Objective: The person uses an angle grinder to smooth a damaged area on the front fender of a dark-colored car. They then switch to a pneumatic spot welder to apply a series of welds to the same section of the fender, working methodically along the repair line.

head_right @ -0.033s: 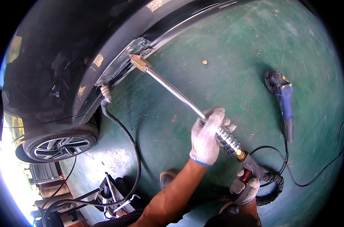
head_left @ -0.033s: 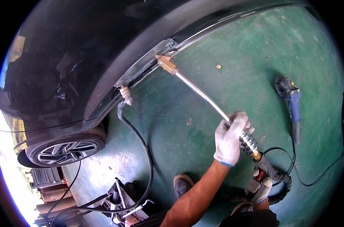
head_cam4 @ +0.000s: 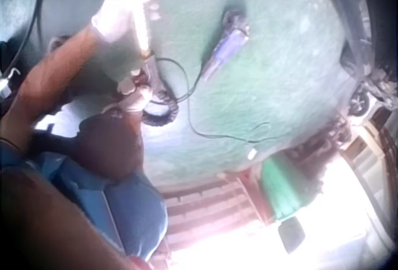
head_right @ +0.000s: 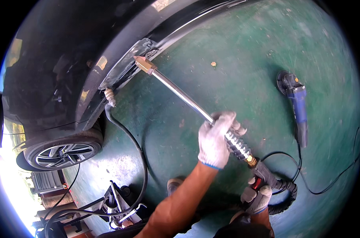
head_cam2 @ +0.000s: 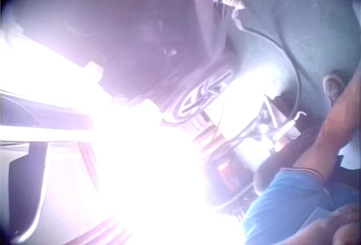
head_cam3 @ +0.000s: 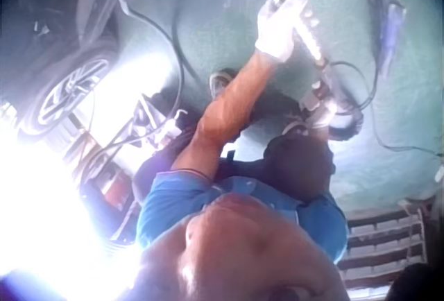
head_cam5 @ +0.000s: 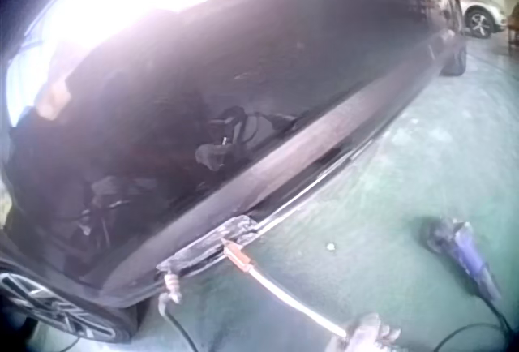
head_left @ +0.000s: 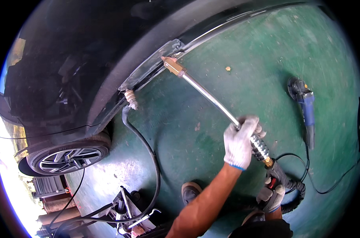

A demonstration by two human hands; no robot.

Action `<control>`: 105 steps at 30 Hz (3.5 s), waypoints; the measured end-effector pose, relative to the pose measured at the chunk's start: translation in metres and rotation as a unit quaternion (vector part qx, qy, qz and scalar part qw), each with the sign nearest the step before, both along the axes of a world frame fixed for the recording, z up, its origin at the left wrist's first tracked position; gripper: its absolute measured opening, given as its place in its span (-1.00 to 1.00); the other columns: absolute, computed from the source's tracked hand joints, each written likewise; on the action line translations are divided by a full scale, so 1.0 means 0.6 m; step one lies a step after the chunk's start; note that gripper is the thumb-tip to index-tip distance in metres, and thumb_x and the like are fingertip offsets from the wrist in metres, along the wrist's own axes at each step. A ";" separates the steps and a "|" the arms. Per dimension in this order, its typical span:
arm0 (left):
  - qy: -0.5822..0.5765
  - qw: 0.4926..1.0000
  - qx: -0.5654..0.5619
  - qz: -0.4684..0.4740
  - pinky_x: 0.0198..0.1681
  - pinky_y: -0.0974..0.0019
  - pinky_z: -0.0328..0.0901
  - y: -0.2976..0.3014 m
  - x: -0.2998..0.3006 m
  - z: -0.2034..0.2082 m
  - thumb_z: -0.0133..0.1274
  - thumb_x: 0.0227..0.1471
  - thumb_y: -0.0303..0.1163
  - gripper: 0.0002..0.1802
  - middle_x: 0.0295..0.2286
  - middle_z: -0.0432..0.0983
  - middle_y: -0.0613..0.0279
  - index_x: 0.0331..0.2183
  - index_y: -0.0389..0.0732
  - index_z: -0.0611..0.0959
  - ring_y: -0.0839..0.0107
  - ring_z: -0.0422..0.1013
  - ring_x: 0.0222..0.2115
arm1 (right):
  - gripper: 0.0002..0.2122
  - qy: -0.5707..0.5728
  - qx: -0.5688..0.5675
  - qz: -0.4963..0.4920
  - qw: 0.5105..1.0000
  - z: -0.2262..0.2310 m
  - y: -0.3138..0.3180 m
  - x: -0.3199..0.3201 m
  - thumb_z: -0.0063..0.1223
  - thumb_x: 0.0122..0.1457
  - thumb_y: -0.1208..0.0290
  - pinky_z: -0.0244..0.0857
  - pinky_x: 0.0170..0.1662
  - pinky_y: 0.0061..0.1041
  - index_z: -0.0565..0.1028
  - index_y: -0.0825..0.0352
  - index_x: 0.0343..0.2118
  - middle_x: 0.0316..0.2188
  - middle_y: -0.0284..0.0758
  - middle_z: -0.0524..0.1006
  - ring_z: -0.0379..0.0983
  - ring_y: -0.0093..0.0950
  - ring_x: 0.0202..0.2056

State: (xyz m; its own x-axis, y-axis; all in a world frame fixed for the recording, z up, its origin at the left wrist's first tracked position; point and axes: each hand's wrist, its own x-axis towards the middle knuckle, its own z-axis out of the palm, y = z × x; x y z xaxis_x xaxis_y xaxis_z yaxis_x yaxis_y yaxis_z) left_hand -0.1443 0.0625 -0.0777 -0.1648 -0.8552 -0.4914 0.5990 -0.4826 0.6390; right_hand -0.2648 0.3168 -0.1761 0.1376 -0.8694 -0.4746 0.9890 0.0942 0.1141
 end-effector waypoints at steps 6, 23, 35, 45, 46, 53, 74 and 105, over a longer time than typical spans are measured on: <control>-0.081 0.992 -0.071 -0.059 -0.41 0.29 0.43 -0.029 0.029 0.030 0.18 0.06 -0.24 -0.65 -0.50 0.50 0.19 -0.21 -0.31 0.55 0.34 0.50 -0.53 | -0.46 -0.023 -0.012 -0.023 0.999 0.010 -0.011 0.003 0.03 0.03 0.30 0.26 -0.45 -0.39 0.32 0.34 0.12 -0.13 -0.28 0.53 0.33 -0.47 -0.51; 0.154 0.978 -0.137 -0.043 -0.69 0.55 -0.04 -0.252 0.144 0.126 0.08 0.18 -0.34 -0.83 -0.68 0.11 0.55 -0.46 -0.07 0.48 0.68 0.00 -0.73 | -0.54 0.147 -0.072 0.015 0.986 0.016 -0.008 0.004 0.12 -0.15 0.32 0.18 -0.50 -0.33 0.45 0.46 -0.15 -0.60 -0.18 0.43 0.31 -0.28 -0.59; -0.188 0.967 -0.079 0.154 -0.60 0.42 0.13 -0.208 0.087 0.167 0.14 0.10 -0.35 -0.80 -0.62 0.21 0.45 -0.39 -0.10 0.42 0.59 0.09 -0.69 | -0.57 -0.035 0.020 -0.004 0.999 0.032 -0.030 -0.022 0.04 -0.03 0.21 0.17 -0.49 -0.31 0.40 0.39 -0.13 -0.63 -0.31 0.32 0.24 -0.38 -0.60; -0.170 0.970 -0.108 0.139 -0.57 0.36 0.14 -0.231 0.104 0.147 0.12 0.12 -0.39 -0.85 -0.55 0.27 0.38 -0.34 -0.08 0.44 0.55 0.16 -0.60 | -0.44 -0.027 -0.040 -0.026 0.999 0.019 -0.039 -0.008 0.01 0.00 0.34 0.15 -0.48 -0.36 0.26 0.36 0.13 -0.22 -0.26 0.44 0.27 -0.42 -0.53; -0.168 0.970 -0.109 0.141 -0.56 0.35 0.15 -0.231 0.104 0.148 0.12 0.12 -0.38 -0.85 -0.55 0.27 0.37 -0.33 -0.08 0.44 0.54 0.17 -0.60 | -0.43 -0.025 -0.053 -0.018 0.998 0.014 -0.038 -0.010 0.00 0.01 0.35 0.14 -0.48 -0.37 0.25 0.36 0.14 -0.19 -0.27 0.44 0.27 -0.42 -0.52; -0.170 0.970 -0.118 0.127 -0.54 0.33 0.17 -0.231 0.110 0.149 0.12 0.12 -0.38 -0.86 -0.54 0.29 0.38 -0.33 -0.08 0.45 0.54 0.18 -0.60 | -0.40 -0.018 -0.031 -0.027 0.999 0.011 -0.033 -0.005 0.00 0.00 0.35 0.14 -0.48 -0.37 0.22 0.34 0.17 -0.21 -0.28 0.44 0.28 -0.43 -0.52; -0.061 0.997 -0.044 -0.015 -0.41 0.33 0.44 0.012 -0.001 0.001 0.23 0.03 -0.27 -0.59 -0.42 0.49 0.17 -0.18 -0.36 0.54 0.37 0.50 -0.49 | -0.46 0.031 -0.039 0.009 0.999 0.002 -0.006 -0.004 0.00 0.03 0.19 0.21 -0.41 -0.29 0.37 0.36 0.07 -0.57 -0.26 0.35 0.24 -0.34 -0.56; -0.285 0.939 -0.120 0.149 -0.53 0.27 0.40 -0.234 0.088 0.161 0.07 0.09 -0.34 -0.81 -0.63 0.26 0.32 -0.32 -0.20 0.42 0.51 0.20 -0.68 | -0.43 -0.059 -0.049 -0.002 0.997 0.054 -0.032 -0.036 0.04 0.14 0.24 0.15 -0.50 -0.54 0.21 0.28 0.20 -0.21 -0.34 0.50 0.27 -0.56 -0.53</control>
State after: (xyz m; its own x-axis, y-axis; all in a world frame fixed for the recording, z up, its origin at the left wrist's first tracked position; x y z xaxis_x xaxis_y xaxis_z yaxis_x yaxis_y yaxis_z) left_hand -0.0915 -0.0781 0.0189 0.3305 -0.9192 -0.2143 0.2125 -0.1488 0.9658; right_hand -0.2866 0.2977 -0.1435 0.1839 -0.9112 -0.3686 0.9697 0.1069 0.2195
